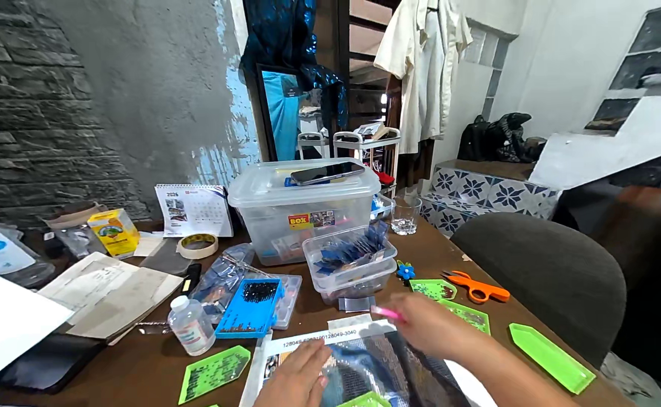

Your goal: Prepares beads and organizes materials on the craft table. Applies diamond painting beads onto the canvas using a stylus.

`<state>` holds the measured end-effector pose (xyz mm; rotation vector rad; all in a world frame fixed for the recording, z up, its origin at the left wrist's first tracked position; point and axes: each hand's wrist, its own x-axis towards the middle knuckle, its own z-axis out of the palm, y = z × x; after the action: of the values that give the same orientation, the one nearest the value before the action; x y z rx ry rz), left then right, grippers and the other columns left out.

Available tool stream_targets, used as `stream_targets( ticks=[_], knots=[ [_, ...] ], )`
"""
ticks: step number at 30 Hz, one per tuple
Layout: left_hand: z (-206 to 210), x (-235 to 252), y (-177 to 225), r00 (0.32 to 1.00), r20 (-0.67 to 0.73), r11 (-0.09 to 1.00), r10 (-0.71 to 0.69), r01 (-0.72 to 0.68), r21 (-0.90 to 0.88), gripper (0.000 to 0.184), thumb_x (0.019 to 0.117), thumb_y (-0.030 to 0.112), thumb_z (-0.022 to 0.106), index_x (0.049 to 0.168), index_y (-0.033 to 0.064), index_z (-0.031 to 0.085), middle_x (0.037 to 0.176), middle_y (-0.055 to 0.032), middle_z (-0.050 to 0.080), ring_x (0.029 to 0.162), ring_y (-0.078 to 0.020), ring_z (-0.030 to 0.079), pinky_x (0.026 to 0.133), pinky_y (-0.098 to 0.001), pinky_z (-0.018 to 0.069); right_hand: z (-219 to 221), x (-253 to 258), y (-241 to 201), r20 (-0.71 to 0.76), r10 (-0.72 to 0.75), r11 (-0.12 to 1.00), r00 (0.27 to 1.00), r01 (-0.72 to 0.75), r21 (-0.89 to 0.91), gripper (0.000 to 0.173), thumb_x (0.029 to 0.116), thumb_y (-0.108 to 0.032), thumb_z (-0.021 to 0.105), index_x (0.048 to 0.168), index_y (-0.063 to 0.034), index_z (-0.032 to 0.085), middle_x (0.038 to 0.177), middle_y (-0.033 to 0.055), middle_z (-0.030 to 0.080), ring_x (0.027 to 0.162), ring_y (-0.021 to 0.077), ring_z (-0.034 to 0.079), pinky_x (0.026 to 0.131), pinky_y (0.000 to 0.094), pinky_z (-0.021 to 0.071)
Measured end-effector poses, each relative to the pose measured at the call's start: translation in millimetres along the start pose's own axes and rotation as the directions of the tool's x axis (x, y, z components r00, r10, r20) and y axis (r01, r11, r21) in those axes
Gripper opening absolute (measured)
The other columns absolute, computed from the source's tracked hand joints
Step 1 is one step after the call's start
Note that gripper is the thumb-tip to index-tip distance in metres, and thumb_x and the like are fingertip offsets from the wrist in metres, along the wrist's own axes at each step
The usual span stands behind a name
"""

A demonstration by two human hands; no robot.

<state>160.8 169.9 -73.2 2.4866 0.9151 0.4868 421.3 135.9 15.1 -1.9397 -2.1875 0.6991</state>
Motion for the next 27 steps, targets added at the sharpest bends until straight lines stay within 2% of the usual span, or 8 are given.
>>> stream_targets(
  ticks=[3,4,7,11,14,17,20,27],
  knots=[
    [2,1,-2,0.998,0.018,0.998,0.066,-0.067,0.019,0.034,0.1042,0.006,0.049,0.132,-0.0071,0.064,0.141,-0.0276,0.059,0.134,-0.0427,0.055,0.114,-0.0535,0.0415,4,16,18,-0.017,0.066,0.998,0.998,-0.066,-0.015,0.044,0.1028,0.002,0.041,0.141,-0.007,0.062,0.143,0.0171,0.059,0.135,0.0332,0.054,0.114,0.0521,0.0399],
    [2,1,-3,0.997,0.026,0.997,0.071,-0.072,0.026,0.034,0.1045,0.006,0.048,0.132,-0.007,0.064,0.141,-0.0272,0.059,0.134,-0.0424,0.055,0.114,-0.0531,0.0418,10,19,21,-0.014,0.065,0.998,0.998,-0.065,-0.009,0.049,0.1014,0.005,0.041,0.144,-0.0098,0.06,0.146,0.0156,0.058,0.138,0.0326,0.052,0.115,0.0525,0.0388],
    [3,0,-3,0.998,0.028,0.997,0.058,-0.06,0.044,0.034,0.1044,0.006,0.048,0.131,-0.006,0.066,0.14,-0.0257,0.06,0.134,-0.0417,0.056,0.114,-0.0527,0.0419,26,23,27,-0.004,-0.003,1.0,1.0,0.003,-0.025,0.051,0.0995,0.008,0.043,0.144,-0.0106,0.059,0.143,0.0153,0.061,0.137,0.0323,0.054,0.115,0.0539,0.0379],
    [2,1,0,0.998,0.017,0.996,0.054,-0.055,0.07,0.033,0.1037,0.006,0.049,0.129,-0.005,0.067,0.14,-0.0241,0.061,0.133,-0.0401,0.057,0.113,-0.0516,0.0431,30,27,27,0.008,-0.009,0.998,1.0,0.009,-0.061,0.05,0.1001,0.006,0.044,0.146,-0.0113,0.058,0.143,0.0172,0.058,0.138,0.035,0.05,0.119,0.0603,0.0282],
    [4,1,-2,0.998,-0.003,0.994,0.06,-0.059,0.089,0.032,0.1034,0.007,0.05,0.128,-0.004,0.068,0.139,-0.0228,0.062,0.132,-0.0388,0.058,0.112,-0.0506,0.0448,30,28,25,-0.004,0.007,0.996,1.0,-0.008,-0.091,0.048,0.1004,0.003,0.046,0.144,-0.0113,0.06,0.141,0.018,0.058,0.137,0.0366,0.049,0.118,0.0597,0.0284],
    [5,0,-3,0.998,-0.005,0.993,0.061,-0.06,0.1,0.033,0.1034,0.007,0.05,0.128,-0.0035,0.068,0.139,-0.0221,0.062,0.132,-0.038,0.059,0.112,-0.05,0.045,33,29,25,-0.017,-0.004,0.992,1.0,0.001,-0.128,0.051,0.1004,0.004,0.046,0.148,-0.0114,0.056,0.15,0.0173,0.052,0.143,0.0349,0.044,0.12,0.0595,0.0249],
    [3,1,-3,0.998,-0.006,0.993,0.064,-0.063,0.104,0.032,0.1032,0.007,0.051,0.127,-0.0031,0.069,0.138,-0.0219,0.063,0.13,-0.0383,0.059,0.111,-0.0496,0.0455,34,30,26,-0.029,-0.026,0.99,0.999,0.021,-0.139,0.053,0.0993,0.005,0.047,0.147,-0.0154,0.056,0.146,0.0159,0.056,0.141,0.0338,0.047,0.12,0.0596,0.0234],
    [-5,14,-2,0.999,-0.018,0.996,0.042,-0.04,0.076,0.026,0.1019,0.014,0.056,0.115,0.0013,0.075,0.12,-0.0175,0.071,0.115,-0.0353,0.066,0.1,-0.051,0.0517,32,32,28,-0.041,-0.036,0.994,0.999,0.031,-0.107,0.048,0.0988,0.004,0.046,0.142,-0.01,0.061,0.137,0.0186,0.061,0.133,0.0354,0.053,0.12,0.0564,0.0266]
  ],
)
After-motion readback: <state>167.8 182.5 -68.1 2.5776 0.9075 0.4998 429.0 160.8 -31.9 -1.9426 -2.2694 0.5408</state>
